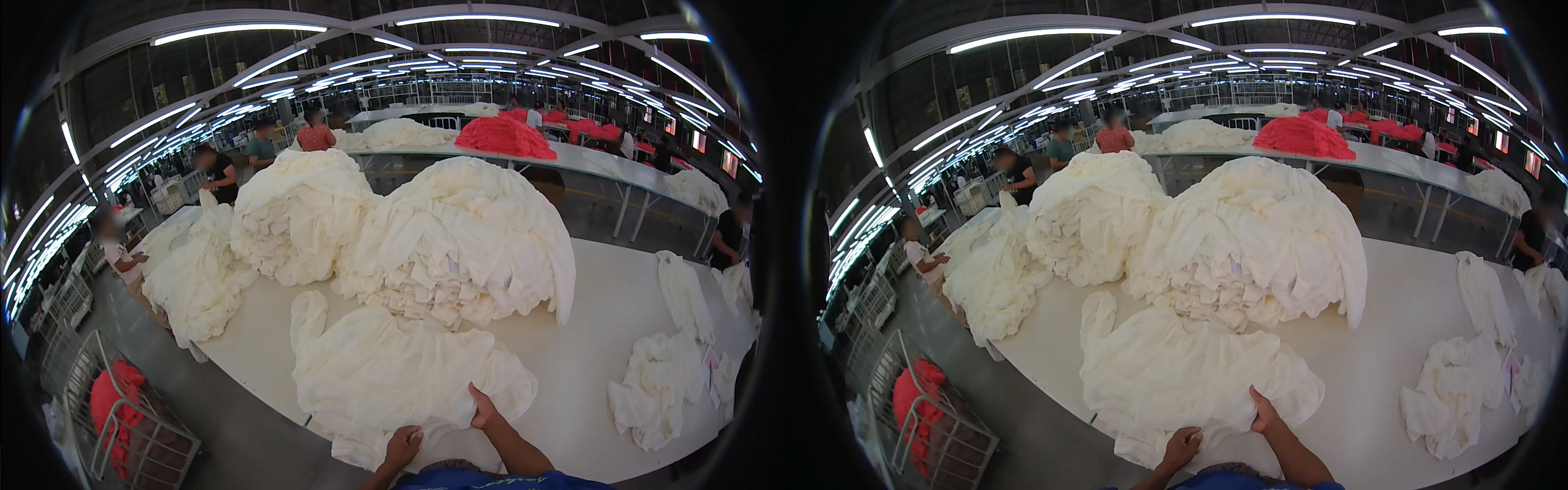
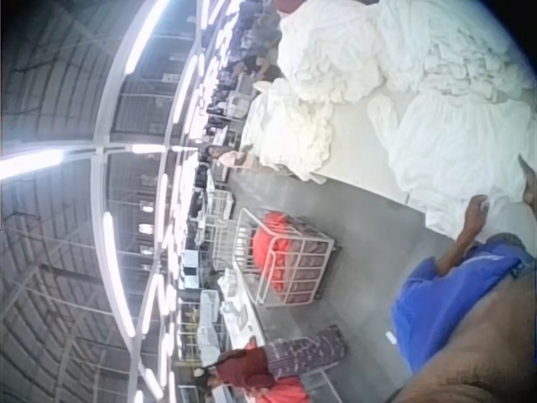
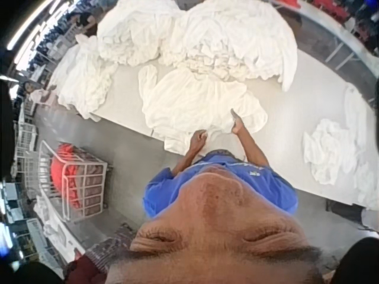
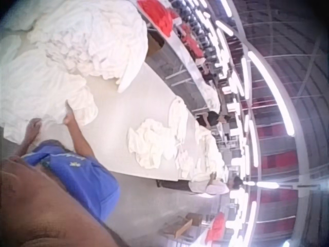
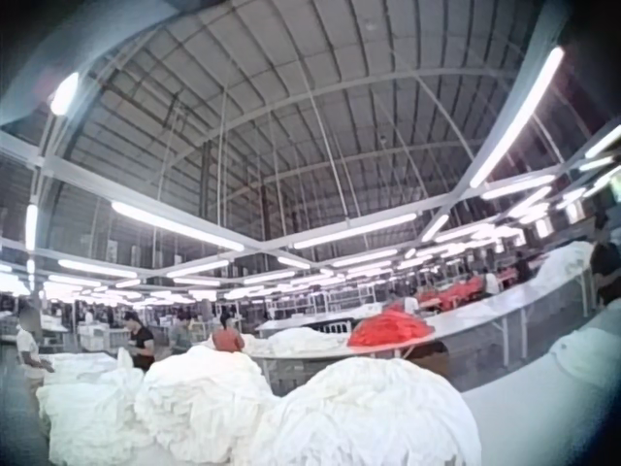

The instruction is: The person uses small scissors to trim loose threads from white and pink garments in a factory setting. They handle each item individually, snipping excess fabric and placing the finished pieces into a metal cart.

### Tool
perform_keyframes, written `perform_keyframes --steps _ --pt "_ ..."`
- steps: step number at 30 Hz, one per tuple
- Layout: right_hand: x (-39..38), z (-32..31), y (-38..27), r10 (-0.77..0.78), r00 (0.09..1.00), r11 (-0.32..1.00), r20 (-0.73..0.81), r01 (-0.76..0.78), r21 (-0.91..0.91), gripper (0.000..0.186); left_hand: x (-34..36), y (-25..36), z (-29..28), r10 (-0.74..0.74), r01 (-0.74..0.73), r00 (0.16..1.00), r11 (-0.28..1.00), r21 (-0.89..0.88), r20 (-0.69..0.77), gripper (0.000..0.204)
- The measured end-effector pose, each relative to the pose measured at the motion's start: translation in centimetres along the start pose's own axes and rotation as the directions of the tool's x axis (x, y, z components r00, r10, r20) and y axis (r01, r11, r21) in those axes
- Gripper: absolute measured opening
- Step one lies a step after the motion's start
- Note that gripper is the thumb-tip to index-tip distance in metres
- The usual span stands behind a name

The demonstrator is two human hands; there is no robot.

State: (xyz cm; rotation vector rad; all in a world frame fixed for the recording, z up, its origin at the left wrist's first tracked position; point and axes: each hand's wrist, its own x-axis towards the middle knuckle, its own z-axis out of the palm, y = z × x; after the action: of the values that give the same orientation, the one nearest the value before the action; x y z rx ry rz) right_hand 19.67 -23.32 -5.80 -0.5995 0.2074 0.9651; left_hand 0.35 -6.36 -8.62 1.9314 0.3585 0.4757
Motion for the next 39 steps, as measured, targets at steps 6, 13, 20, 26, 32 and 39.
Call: perform_keyframes --steps 6,13,20,26,32,39 --pt "0.5 0.8 -1.7 0.068 0.995 0.989 0.07 -0.058 -0.134 0.053 0.0 0.5 -1.4 -0.404 0.415 0.898 0.909 -0.031 0.172 0.036" --pt "0.8 0.7 -2.7 -0.074 0.985 0.997 0.154 0.073 0.013 0.058 -0.2 -0.9 -1.2 -0.445 0.466 0.881 0.875 -0.129 0.165 0.037" --pt "-0.2 2.7 -1.1 -0.145 0.972 0.988 0.184 0.131 0.085 0.062 -0.1 -0.7 -1.2 -0.478 0.521 0.852 0.815 -0.253 0.215 0.035" --pt "0.2 3.8 -4.2 -0.362 0.926 0.923 0.104 0.34 0.182 0.057 0.1 -0.1 -1.4 -0.51 0.553 0.833 0.79 -0.265 0.216 0.034" --pt "0.2 1.4 -10.4 -0.536 0.843 0.826 -0.034 0.533 0.184 0.051 -0.1 -0.1 -1.9 -0.482 0.52 0.853 0.82 -0.241 0.202 0.034" --pt "-0.3 0.7 -11.9 -0.721 0.686 0.692 -0.099 0.711 -0.122 0.039 -0.2 0.0 -2.0 -0.463 0.505 0.853 0.848 -0.16 0.24 0.036"
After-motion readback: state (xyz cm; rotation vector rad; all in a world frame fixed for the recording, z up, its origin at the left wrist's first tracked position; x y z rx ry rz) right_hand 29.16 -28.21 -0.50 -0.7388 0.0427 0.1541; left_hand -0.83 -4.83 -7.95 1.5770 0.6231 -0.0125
